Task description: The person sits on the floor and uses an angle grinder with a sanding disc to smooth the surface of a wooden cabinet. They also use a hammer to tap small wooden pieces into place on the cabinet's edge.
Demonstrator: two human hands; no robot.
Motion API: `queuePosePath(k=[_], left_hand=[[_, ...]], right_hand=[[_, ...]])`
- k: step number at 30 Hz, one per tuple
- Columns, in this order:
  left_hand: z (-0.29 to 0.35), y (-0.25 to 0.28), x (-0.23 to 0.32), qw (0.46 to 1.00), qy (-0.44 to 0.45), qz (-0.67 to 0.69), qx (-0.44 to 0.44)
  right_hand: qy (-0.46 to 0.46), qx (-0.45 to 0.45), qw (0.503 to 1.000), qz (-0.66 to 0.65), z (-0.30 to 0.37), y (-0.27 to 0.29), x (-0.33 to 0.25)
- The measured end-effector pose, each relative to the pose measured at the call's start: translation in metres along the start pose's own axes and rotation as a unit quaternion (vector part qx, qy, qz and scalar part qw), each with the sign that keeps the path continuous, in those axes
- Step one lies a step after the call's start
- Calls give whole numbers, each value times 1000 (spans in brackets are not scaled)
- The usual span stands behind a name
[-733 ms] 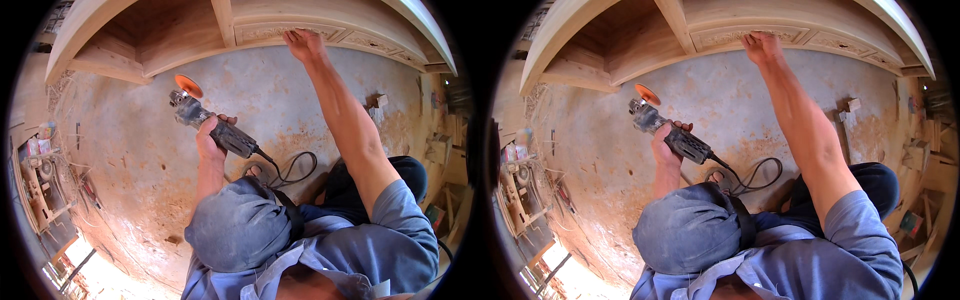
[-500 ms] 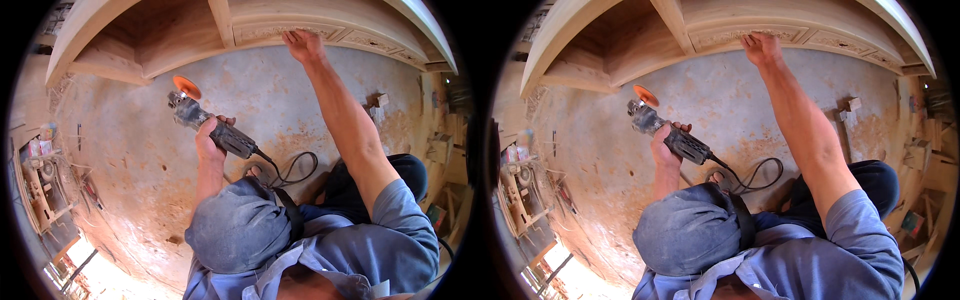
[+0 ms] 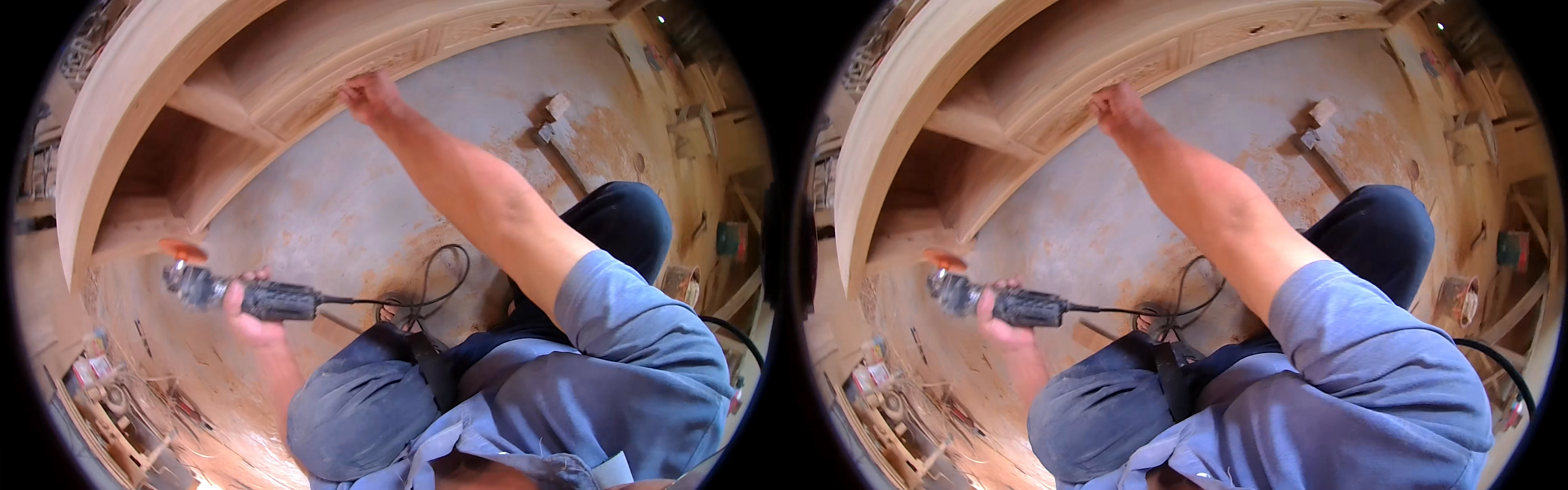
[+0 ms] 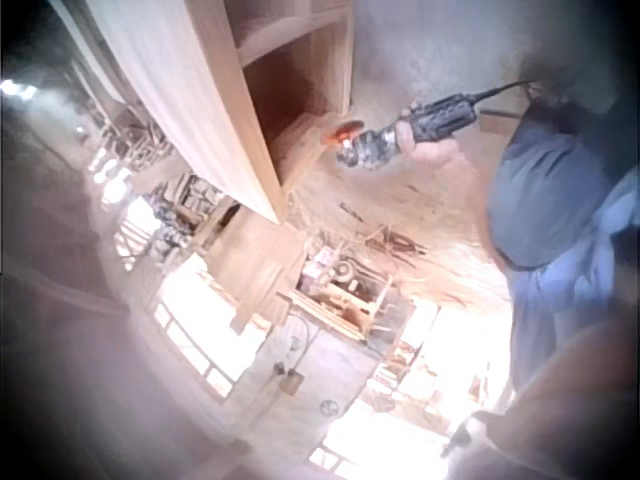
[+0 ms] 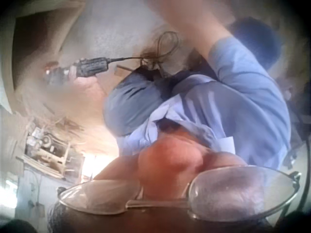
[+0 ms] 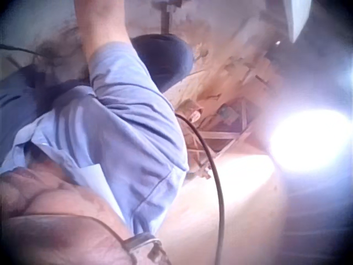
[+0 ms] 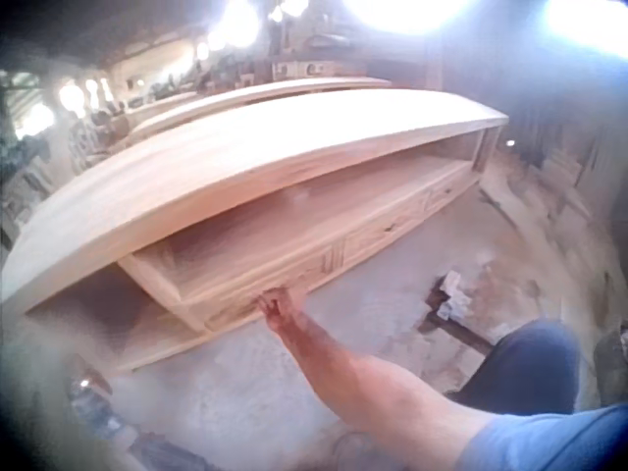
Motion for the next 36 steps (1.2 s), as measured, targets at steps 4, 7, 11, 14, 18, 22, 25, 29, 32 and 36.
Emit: queuePosePath(k=[4,7,11,14,18,22,25,29,32,36], left_hand=[[6,-52,47,997,-60,-45,-8],[31,-84,58,994,-58,-88,-17],[45,-113,82,992,-58,-106,-35],[52,-133,95,989,-56,-137,-17],[46,-170,76,990,-39,-135,2],[50,-208,18,980,-33,-166,100],[53,-211,-43,982,21,-107,153],[85,-223,-102,983,47,-112,136],[115,-229,-116,989,90,-101,61],[103,-225,-107,970,222,-1,-93]], right_hand=[[14,28,999,-6,-6,-6,-22],[24,31,999,-6,-1,31,-9],[12,-47,999,21,13,52,0],[16,-76,997,-9,48,47,7],[-29,69,993,92,106,35,4],[-171,-203,881,391,206,0,8],[-278,-296,803,437,254,-34,-26],[-89,-213,569,789,273,-36,-56],[-87,-175,660,726,301,-8,-67],[-198,-83,758,615,320,-21,-76]])
Point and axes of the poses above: each hand's wrist, its own z-axis away from the middle knuckle, its own y-axis out of the back of the hand, x = y × z, the point moved 2 cm from there along -z, towards the middle knuckle, and after that the axes turned 4 degrees about -y, right-handed, at the moved point
